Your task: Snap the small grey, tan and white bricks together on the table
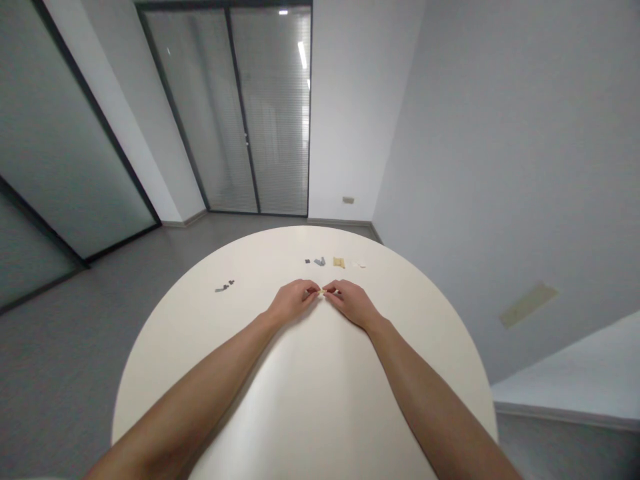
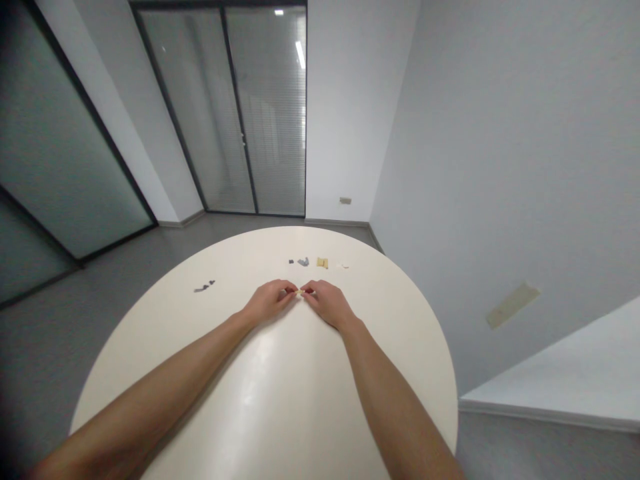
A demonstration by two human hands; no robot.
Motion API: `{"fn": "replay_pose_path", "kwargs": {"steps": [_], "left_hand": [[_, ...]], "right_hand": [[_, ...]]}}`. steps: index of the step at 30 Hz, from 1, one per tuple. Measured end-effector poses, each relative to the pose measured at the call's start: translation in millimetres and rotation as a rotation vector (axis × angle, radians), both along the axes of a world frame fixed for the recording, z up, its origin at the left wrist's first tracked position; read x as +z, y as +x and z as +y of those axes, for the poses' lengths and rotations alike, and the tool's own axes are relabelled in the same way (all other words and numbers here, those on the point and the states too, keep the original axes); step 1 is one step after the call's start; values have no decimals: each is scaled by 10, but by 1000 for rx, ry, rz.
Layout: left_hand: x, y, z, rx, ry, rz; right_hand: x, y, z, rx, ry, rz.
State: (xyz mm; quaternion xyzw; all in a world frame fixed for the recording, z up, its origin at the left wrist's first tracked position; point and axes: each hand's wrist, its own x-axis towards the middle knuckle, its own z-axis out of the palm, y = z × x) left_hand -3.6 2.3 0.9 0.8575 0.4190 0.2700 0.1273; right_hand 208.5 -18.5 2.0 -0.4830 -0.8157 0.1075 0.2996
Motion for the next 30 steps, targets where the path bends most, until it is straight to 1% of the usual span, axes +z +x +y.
{"fn": "replay_pose_path", "kwargs": {"steps": [10, 16, 30], "left_hand": [[-20, 3, 11, 6, -1, 5], [-23, 4, 17, 6, 0, 5], [9, 5, -1, 20, -1, 27]], "right_hand": [[5, -4, -3, 31, 17, 12], [8, -10, -12, 13, -5, 21], [24, -11, -19, 16, -4, 5]]}}
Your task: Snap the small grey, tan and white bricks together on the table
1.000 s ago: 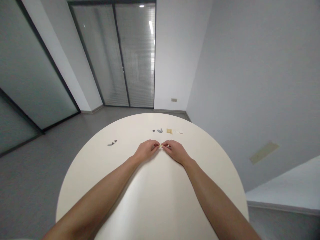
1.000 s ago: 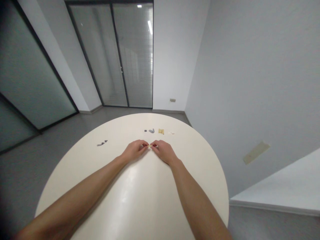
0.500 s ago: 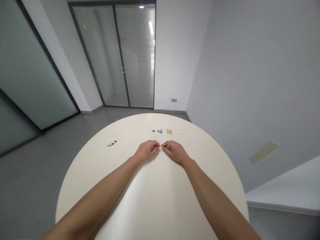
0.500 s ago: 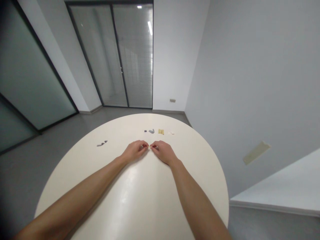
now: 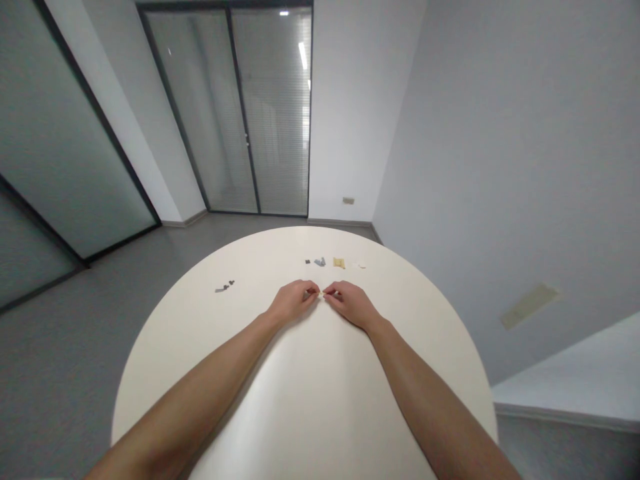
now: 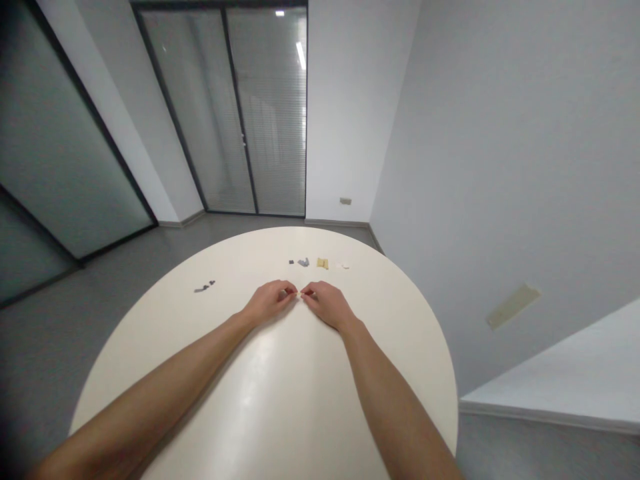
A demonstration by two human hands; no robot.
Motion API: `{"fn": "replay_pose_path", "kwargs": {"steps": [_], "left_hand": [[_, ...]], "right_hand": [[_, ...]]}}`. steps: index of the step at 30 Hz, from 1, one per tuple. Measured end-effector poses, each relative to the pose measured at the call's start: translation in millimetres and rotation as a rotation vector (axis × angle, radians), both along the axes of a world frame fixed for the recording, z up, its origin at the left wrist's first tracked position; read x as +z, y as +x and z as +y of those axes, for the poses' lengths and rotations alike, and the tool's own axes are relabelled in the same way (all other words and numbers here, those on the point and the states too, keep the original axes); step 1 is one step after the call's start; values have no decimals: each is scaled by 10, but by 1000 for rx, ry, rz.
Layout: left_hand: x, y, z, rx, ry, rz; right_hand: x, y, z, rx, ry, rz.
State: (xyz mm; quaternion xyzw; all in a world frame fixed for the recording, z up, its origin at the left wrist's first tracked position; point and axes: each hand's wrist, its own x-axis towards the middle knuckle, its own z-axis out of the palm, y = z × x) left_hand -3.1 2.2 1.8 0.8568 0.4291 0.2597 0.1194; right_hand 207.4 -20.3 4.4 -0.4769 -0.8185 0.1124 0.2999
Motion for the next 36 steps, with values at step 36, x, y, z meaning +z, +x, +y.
{"fn": "replay_pose_path", "kwargs": {"steps": [36], "left_hand": [[-21, 0, -3, -16, -3, -61]], "right_hand": [[0, 0, 2, -1, -10, 8]]}}
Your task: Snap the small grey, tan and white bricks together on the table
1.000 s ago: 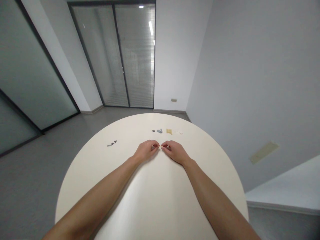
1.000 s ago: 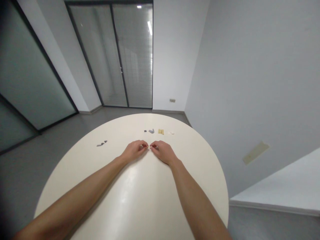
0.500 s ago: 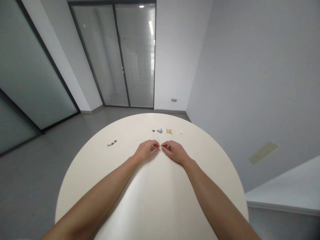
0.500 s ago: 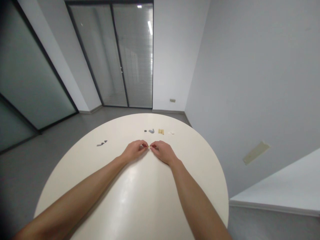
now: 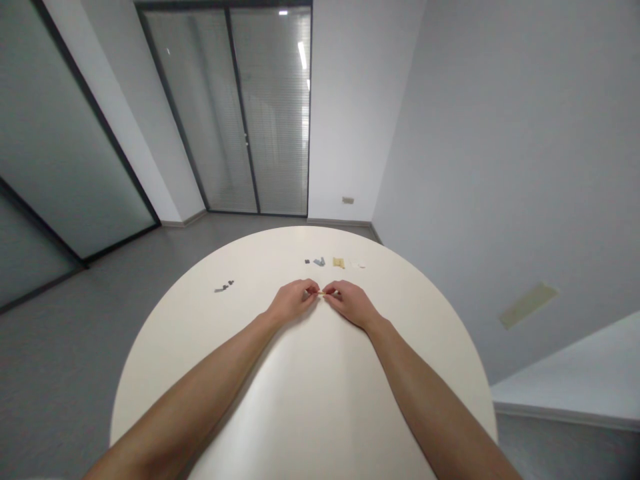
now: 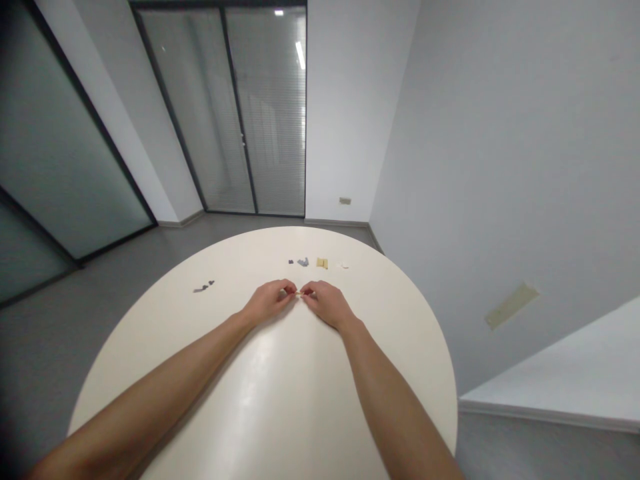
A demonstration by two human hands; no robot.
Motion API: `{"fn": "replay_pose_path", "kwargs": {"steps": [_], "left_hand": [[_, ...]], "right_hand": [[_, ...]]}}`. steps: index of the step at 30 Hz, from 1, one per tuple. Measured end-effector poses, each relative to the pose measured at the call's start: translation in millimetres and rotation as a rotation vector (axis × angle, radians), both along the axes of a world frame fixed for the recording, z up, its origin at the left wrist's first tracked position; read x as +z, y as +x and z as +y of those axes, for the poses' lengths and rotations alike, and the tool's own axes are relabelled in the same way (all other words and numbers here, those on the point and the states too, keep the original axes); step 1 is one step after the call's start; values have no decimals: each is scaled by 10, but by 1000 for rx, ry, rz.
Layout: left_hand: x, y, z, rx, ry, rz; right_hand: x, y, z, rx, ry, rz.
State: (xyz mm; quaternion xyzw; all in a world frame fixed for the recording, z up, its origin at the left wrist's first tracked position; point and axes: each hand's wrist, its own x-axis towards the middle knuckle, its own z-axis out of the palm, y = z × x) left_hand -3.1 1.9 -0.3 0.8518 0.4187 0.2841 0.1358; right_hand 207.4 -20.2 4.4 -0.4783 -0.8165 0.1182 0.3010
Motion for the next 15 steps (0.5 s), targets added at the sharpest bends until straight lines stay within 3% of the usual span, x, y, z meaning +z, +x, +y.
{"fn": "replay_pose_path", "kwargs": {"steps": [15], "left_hand": [[17, 3, -1, 4, -26, 35]], "right_hand": [[14, 3, -2, 5, 25, 4]]}}
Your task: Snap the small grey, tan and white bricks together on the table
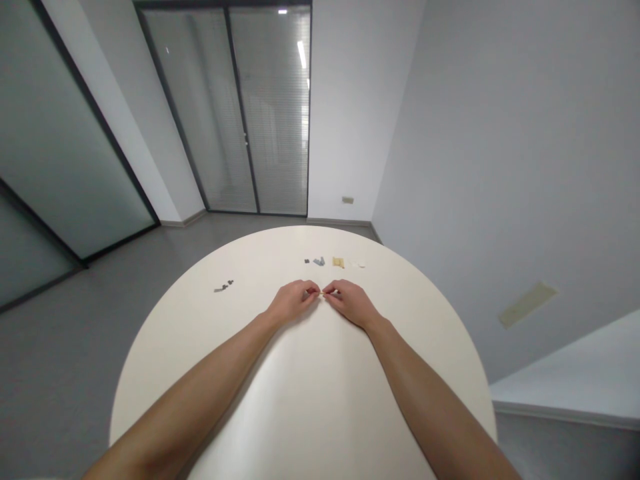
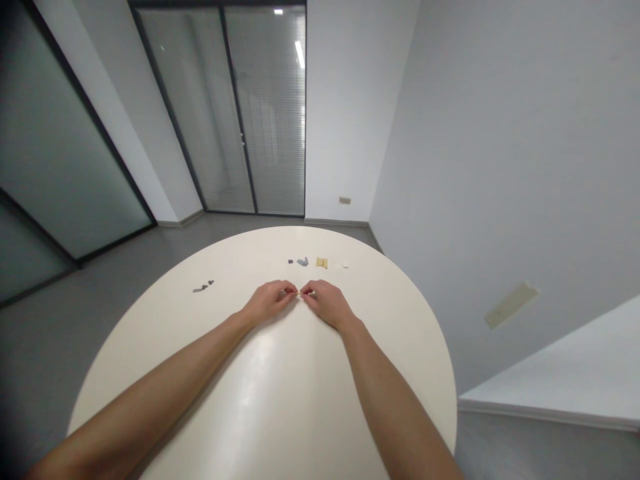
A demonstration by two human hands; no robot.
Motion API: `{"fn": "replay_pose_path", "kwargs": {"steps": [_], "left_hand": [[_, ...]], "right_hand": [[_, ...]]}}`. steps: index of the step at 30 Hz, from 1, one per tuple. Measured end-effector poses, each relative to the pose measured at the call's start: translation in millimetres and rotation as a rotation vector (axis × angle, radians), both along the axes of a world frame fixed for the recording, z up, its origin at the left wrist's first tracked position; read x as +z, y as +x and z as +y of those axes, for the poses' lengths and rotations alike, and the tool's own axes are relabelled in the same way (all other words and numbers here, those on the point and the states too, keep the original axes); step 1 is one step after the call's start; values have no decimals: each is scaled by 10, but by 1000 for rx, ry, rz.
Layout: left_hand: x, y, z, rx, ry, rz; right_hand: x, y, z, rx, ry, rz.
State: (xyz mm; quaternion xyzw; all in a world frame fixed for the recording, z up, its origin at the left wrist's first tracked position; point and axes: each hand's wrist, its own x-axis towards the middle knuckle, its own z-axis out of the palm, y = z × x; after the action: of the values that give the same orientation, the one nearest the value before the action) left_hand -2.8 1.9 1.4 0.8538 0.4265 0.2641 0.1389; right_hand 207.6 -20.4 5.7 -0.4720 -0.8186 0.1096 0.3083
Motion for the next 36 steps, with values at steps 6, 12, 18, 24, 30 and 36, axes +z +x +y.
{"fn": "replay_pose_path", "kwargs": {"steps": [6, 12, 18, 24, 30, 36], "left_hand": [[5, 3, -6, -2, 16, 7], [-5, 3, 3, 1, 13, 11], [2, -5, 1, -2, 14, -4], [-20, -8, 12, 3, 20, -14], [-18, -8, 12, -8, 25, -30], [-11, -7, 14, -21, 19, -27]], "right_hand": [[-4, 5, 0, -5, 2, -1], [1, 1, -1, 0, -13, 9], [1, -2, -9, 4, -12, 12], [-1, -1, -7, -1, -13, 11], [-2, -6, -4, 4, -11, 1], [-2, -2, -6, -3, -23, -4]]}}
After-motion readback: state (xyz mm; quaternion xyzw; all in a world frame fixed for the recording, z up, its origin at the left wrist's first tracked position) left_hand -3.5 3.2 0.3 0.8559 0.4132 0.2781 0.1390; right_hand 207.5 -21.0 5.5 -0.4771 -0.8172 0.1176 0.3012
